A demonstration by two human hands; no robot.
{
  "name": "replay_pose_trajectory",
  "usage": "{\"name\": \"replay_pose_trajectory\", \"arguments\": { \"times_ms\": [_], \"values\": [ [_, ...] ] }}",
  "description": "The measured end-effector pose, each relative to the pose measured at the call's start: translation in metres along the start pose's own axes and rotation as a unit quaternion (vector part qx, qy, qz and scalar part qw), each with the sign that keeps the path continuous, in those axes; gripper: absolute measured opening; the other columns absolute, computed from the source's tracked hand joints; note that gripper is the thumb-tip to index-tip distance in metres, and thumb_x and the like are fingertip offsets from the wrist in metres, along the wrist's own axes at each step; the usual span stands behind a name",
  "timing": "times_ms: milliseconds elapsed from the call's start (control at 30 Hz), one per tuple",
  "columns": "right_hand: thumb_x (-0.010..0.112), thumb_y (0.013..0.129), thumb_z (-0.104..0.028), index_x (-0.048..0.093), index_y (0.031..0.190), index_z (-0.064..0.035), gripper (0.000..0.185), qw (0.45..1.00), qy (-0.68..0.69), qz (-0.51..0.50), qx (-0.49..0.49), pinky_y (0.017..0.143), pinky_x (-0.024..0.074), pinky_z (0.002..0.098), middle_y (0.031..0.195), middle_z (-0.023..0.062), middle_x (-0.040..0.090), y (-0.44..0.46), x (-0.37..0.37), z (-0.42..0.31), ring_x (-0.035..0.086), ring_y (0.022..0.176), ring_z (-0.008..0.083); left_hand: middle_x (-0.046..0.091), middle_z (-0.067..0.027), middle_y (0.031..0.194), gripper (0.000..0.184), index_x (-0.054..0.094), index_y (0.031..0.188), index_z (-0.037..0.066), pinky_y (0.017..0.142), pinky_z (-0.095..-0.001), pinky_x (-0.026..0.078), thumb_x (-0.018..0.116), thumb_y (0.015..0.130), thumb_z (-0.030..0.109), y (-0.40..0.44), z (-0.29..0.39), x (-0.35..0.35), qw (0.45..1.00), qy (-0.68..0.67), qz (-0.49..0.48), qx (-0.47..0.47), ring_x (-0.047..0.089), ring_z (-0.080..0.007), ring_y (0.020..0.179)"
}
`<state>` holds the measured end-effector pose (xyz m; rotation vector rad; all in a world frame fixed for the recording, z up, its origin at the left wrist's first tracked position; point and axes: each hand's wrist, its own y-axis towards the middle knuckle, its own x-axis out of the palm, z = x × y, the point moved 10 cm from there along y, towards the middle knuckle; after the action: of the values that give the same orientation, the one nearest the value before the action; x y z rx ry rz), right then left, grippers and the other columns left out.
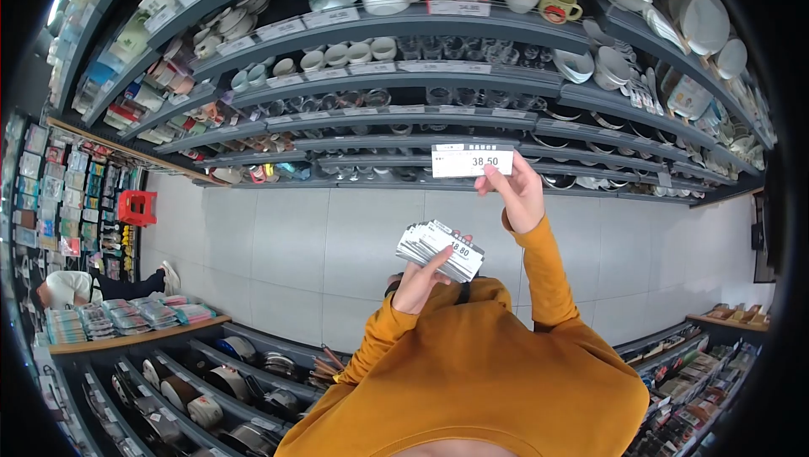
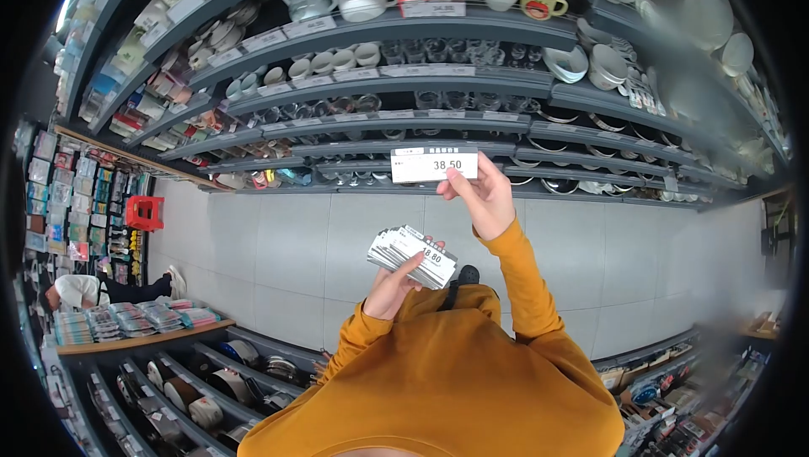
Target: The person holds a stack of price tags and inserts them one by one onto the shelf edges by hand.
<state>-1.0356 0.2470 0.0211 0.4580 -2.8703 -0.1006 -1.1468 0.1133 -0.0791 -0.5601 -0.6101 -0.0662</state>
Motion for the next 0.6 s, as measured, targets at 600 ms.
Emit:
{"name": "replay_pose_trajectory", "arguments": {
  "times_ms": [600],
  "values": [
    [0.055, 0.094, -0.007, 0.055, 0.108, 0.0030, 0.017, 0.998, 0.008, -0.043, -0.035, 0.069, 0.0490, 0.0253, 0.087, 0.0087, 0.064, 0.055, 0.299, 0.051, 0.060, 0.075, 0.0116, 0.062, -0.0116, 0.120, 0.037, 0.049, 0.124, 0.006, 0.057, -0.0184, 0.043, 0.058, 0.091, 0.019, -0.124, 0.142, -0.322, 0.987, -0.010, 0.120, 0.103, 0.062, -0.0102, 0.096]
  ]
}}
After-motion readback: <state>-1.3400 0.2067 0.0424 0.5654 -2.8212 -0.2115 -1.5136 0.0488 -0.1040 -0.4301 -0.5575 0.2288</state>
